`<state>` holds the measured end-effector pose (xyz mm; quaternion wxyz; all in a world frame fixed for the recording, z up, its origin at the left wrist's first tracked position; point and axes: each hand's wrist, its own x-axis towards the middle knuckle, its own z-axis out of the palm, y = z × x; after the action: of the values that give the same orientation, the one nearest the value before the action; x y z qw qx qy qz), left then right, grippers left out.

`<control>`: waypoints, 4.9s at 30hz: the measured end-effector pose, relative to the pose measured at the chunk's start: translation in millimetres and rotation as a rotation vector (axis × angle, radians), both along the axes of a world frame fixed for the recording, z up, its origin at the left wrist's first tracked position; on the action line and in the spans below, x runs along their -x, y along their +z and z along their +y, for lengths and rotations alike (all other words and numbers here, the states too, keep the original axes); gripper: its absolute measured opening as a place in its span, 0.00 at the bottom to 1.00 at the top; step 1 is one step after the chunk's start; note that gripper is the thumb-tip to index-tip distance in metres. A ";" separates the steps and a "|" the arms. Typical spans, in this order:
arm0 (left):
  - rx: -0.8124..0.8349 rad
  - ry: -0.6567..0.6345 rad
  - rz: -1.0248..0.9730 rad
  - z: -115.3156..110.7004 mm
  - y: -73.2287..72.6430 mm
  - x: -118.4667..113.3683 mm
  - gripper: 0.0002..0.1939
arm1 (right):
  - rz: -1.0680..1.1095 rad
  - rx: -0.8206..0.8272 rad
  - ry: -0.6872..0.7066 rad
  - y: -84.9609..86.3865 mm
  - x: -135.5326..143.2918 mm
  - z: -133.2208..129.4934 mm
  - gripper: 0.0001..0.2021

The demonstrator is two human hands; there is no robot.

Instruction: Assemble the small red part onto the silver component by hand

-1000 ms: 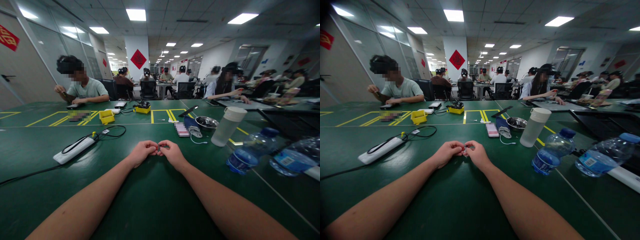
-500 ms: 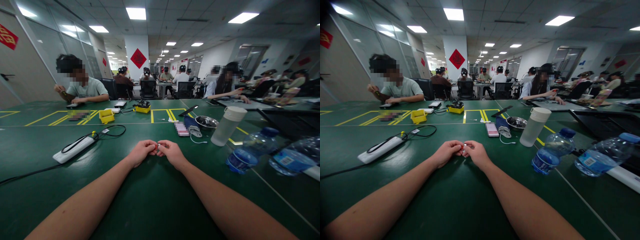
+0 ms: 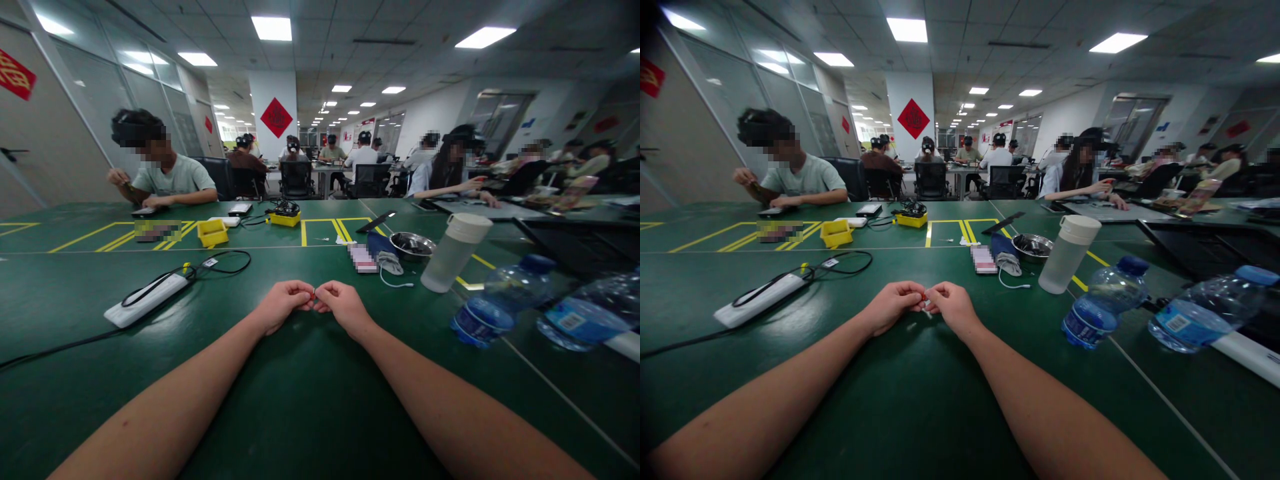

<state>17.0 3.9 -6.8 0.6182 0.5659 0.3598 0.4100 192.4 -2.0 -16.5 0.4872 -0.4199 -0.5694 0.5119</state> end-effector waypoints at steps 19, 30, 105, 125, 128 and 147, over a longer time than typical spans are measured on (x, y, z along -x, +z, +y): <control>-0.051 0.028 0.047 0.6 -0.6 -1.5 0.07 | -0.064 -0.036 0.008 3.2 1.2 -1.9 0.11; -0.086 0.052 0.104 1.1 -0.1 -2.6 0.08 | -0.108 -0.060 0.006 3.4 0.1 -2.0 0.15; -0.088 0.073 0.086 0.5 -1.3 -3.7 0.13 | -0.051 -0.081 -0.034 0.1 -2.3 0.1 0.15; -0.142 0.020 0.060 -3.6 1.9 -4.7 0.28 | 0.058 -0.137 0.078 3.1 1.9 -4.1 0.23; -0.104 0.017 0.002 -2.4 2.3 -4.0 0.25 | 0.020 -0.124 -0.001 -1.4 1.7 -1.2 0.25; 0.200 0.164 -0.235 7.3 1.9 2.4 0.11 | -0.092 -0.127 -0.011 -1.2 0.7 -1.2 0.15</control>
<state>14.6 11.2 -4.9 0.6737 0.4187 0.3690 0.4843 191.6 -3.2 -17.6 0.4889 -0.4143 -0.6201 0.4526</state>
